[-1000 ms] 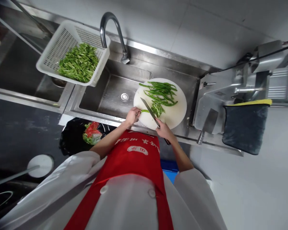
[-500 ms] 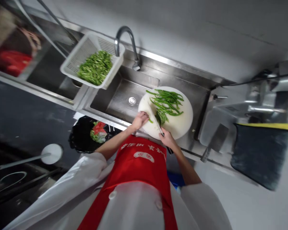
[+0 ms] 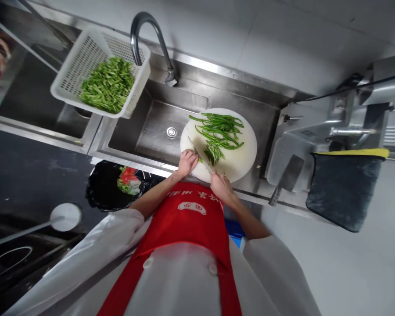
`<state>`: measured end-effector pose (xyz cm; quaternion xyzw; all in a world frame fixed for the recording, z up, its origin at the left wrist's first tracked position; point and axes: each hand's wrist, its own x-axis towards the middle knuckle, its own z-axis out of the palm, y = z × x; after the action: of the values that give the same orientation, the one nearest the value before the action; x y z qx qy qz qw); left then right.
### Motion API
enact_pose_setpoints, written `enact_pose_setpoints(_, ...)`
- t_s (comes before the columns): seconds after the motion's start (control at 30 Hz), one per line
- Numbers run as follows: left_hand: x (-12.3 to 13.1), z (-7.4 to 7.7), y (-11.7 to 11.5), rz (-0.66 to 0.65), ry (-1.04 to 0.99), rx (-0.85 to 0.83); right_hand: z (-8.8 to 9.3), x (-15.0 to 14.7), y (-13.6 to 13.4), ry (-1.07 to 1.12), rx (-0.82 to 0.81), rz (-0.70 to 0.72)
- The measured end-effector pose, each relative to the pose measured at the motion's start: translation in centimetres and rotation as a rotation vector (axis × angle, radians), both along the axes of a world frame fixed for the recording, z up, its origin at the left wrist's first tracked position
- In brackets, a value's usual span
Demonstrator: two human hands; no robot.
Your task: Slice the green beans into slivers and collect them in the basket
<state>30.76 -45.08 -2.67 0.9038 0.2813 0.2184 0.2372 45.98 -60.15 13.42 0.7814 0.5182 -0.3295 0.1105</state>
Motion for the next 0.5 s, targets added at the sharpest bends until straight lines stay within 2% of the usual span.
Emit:
enact_pose_setpoints(0.2, -0.2, 0.1, 0.0, -0.007, -0.015, -0.024, -0.8, -1.1, 1.8, 0.02, -0.01, -0.047)
enact_pose_setpoints(0.37, -0.2, 0.3, 0.1, -0.008, -0.027, -0.098, -0.6, -1.0, 2.1, 0.023, 0.006, -0.03)
enact_pose_setpoints(0.5, -0.2, 0.6, 0.2, -0.01, -0.027, -0.135, -0.7, -1.4, 2.6, 0.04, -0.003, -0.07)
